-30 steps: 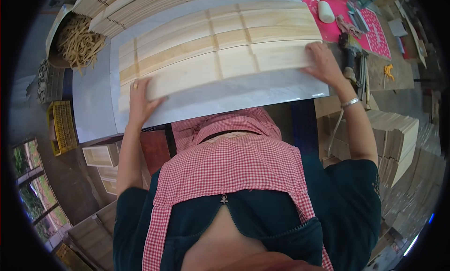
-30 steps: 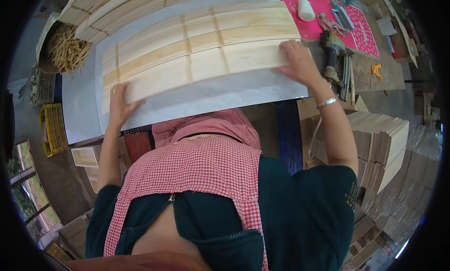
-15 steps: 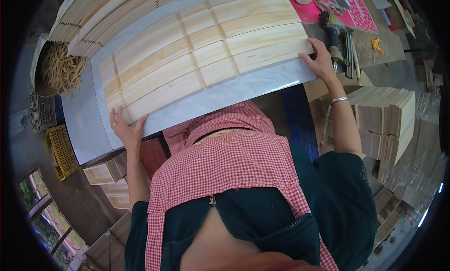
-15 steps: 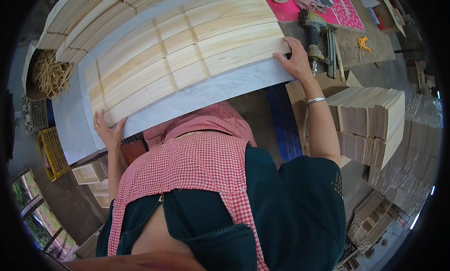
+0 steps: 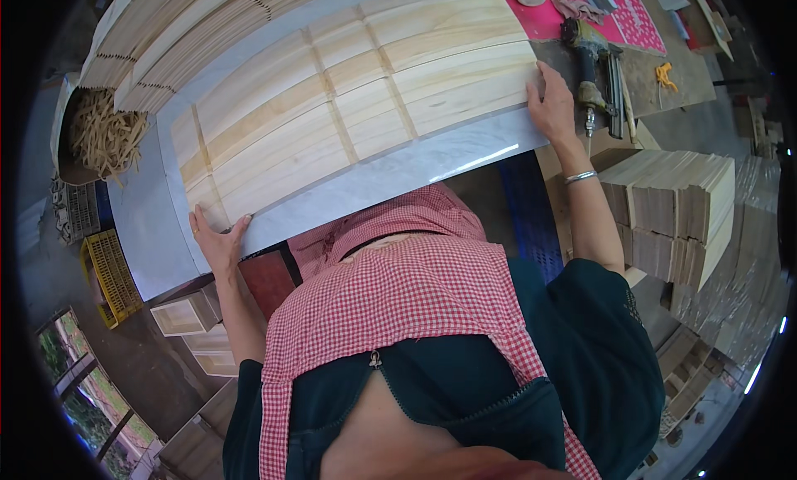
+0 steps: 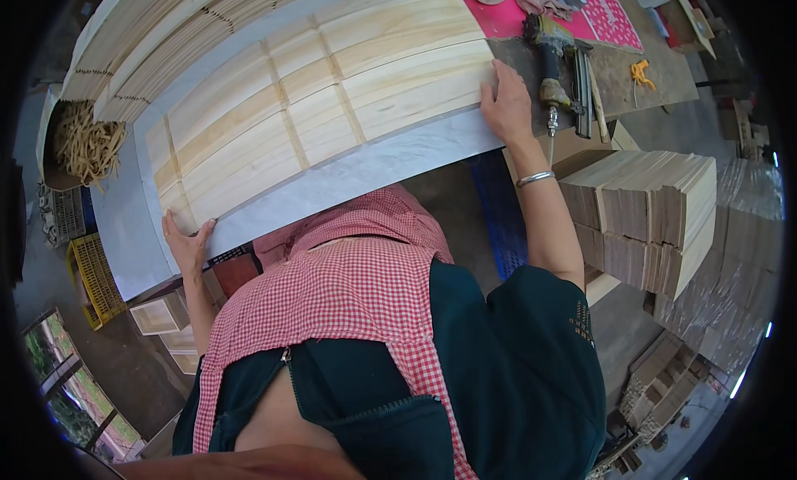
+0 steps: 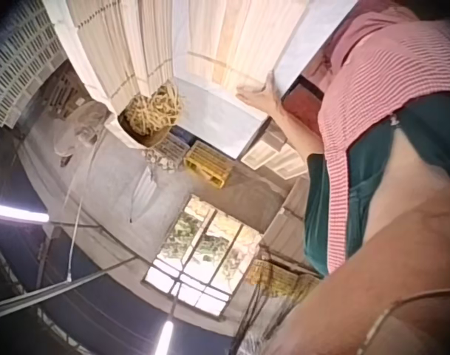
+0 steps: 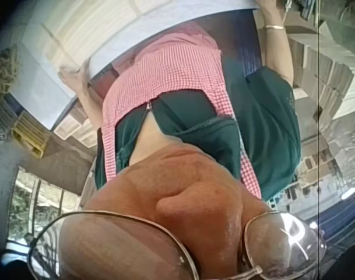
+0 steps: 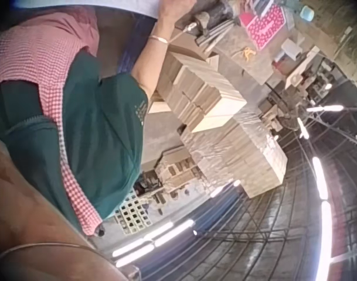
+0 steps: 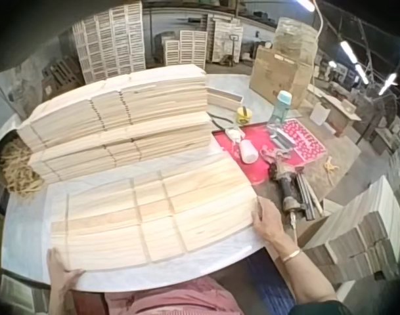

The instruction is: Assemble wooden boxes by applying glue and using a nail gun.

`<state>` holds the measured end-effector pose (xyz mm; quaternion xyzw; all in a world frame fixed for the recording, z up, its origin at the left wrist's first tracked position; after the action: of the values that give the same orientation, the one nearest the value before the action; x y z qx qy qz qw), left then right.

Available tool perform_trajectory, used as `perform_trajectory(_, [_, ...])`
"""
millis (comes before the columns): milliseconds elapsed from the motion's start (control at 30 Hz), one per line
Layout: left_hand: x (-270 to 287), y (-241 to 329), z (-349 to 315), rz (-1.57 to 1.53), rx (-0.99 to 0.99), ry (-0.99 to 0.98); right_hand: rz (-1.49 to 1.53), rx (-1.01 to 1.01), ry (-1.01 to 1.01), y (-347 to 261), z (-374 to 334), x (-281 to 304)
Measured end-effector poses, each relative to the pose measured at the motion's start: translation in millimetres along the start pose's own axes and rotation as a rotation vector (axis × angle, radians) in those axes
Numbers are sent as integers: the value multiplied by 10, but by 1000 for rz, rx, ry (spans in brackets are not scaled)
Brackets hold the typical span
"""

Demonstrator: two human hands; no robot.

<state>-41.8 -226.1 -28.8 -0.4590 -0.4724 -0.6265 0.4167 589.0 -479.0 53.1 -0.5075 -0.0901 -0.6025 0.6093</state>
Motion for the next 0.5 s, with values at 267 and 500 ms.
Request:
perform_trajectory(267, [-170, -213, 577, -81, 100, 196, -63, -52, 126, 84, 486, -104])
perform_trajectory(500, [-126, 33, 779, -108, 183, 148, 56, -99, 213, 81, 630, -283])
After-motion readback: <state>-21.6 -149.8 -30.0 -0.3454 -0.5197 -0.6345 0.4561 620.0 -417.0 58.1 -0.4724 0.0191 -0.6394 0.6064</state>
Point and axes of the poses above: each hand's wrist, its own z-axis towards the middle knuckle, its own x-axis out of the back of the hand, y = z × x, the point moved 3 cm from there along z, towards the middle knuckle, and after that the axes turned 13 degrees about z, right-handed, at the moved point
